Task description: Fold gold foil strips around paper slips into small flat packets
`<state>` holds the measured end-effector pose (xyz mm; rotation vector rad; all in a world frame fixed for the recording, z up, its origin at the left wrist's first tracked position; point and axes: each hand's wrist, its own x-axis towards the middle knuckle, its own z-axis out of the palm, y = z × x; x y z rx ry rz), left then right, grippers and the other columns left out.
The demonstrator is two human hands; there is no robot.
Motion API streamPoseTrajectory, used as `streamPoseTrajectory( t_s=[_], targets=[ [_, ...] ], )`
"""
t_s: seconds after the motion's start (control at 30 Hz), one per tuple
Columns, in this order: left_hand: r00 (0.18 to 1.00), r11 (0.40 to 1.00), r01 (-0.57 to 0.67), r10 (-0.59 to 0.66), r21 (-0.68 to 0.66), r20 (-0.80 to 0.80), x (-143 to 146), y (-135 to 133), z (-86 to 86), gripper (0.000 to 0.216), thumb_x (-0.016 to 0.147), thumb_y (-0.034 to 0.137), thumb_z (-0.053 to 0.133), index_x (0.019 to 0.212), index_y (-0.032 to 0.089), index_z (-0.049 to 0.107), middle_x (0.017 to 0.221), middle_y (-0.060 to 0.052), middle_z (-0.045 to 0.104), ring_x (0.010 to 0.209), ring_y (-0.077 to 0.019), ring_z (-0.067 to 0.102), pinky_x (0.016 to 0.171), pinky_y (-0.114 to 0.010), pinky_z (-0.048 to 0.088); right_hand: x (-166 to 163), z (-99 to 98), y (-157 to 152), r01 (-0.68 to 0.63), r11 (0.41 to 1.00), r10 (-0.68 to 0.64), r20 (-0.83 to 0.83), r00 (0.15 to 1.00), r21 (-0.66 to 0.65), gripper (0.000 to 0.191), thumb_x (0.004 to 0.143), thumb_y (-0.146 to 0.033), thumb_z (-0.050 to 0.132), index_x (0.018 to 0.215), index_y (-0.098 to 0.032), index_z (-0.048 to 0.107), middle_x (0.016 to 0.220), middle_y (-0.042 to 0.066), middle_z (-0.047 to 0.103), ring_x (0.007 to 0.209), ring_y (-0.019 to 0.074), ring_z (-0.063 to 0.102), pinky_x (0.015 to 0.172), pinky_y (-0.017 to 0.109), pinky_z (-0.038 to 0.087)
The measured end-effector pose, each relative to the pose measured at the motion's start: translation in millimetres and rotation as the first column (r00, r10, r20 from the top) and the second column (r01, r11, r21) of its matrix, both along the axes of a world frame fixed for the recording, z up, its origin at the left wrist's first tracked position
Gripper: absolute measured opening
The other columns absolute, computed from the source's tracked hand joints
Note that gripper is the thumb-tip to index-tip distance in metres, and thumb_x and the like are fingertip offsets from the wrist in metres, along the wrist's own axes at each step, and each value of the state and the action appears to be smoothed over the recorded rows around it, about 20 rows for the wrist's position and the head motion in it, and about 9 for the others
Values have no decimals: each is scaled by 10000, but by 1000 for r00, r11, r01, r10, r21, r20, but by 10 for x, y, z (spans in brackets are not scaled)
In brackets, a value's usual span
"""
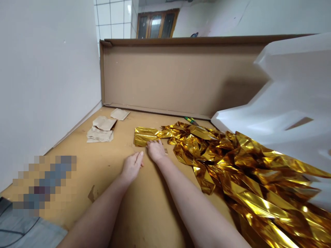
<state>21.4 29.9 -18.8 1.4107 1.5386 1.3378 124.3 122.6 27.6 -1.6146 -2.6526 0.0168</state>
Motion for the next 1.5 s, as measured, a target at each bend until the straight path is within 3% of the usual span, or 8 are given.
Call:
streamPoseTrajectory(
  t_s=[0.4,0.77,0.97,1.17,1.23,1.3,1.4,1.5],
  targets=[
    [1000,1000,3,-3,-4,-4,-2,-6,17,422,870,482,352,742,175,612,554,-9,581,557,-157,555,580,-252,421,-38,119,-133,-96,995,91,151,984,25,308,843,-81,392,957,-63,678,1000,199,686,963,242,616,874,309,341],
    [1000,1000,-7,8,-15,25,-5,-8,49,399,859,470,369,707,177,593,540,-4,575,544,-151,552,582,-257,417,-11,48,-189,17,996,-23,64,998,93,265,863,-106,399,991,-110,630,955,174,697,939,248,621,789,300,386],
    [945,986,-57,104,-158,310,-35,37,138,395,863,478,420,777,141,606,531,-16,608,498,-132,564,534,-233,435,118,80,-287,49,986,-44,-36,998,158,280,900,-162,363,902,-147,643,911,144,700,870,236,621,745,301,391],
    [742,950,46,173,-308,647,-114,28,218,421,844,516,478,913,119,601,641,-75,682,538,-154,620,559,-252,482,327,55,-735,-104,971,129,-108,986,215,250,901,-179,401,793,-186,626,808,82,693,834,192,605,807,293,398],
    [694,961,73,143,-266,706,-124,10,211,324,800,448,566,848,133,626,671,-68,693,559,-158,629,567,-257,485,411,-4,-906,-295,911,364,-228,903,289,250,899,-189,408,761,-194,616,791,78,689,803,192,605,798,316,418],
    [681,971,84,108,-224,724,-125,-3,189,219,707,348,673,721,133,632,641,-55,685,557,-157,624,557,-244,469,504,-75,-1023,-348,879,459,-373,807,327,216,898,-273,440,791,-210,617,846,71,693,810,198,609,793,338,436],
    [683,980,108,50,-168,729,-123,-13,159,211,585,291,755,623,130,625,575,-34,661,536,-150,610,547,-228,440,657,-179,-1049,-102,958,260,-665,700,267,236,873,-402,463,906,-227,620,948,78,681,879,218,610,810,371,457],
    [667,986,146,-39,-79,744,-122,-25,156,298,510,349,799,638,132,639,570,-22,654,562,-161,620,576,-239,442,799,-253,-945,138,990,-48,-846,531,31,332,808,-493,498,959,-218,607,951,77,673,895,235,611,778,384,482]
  ],
)
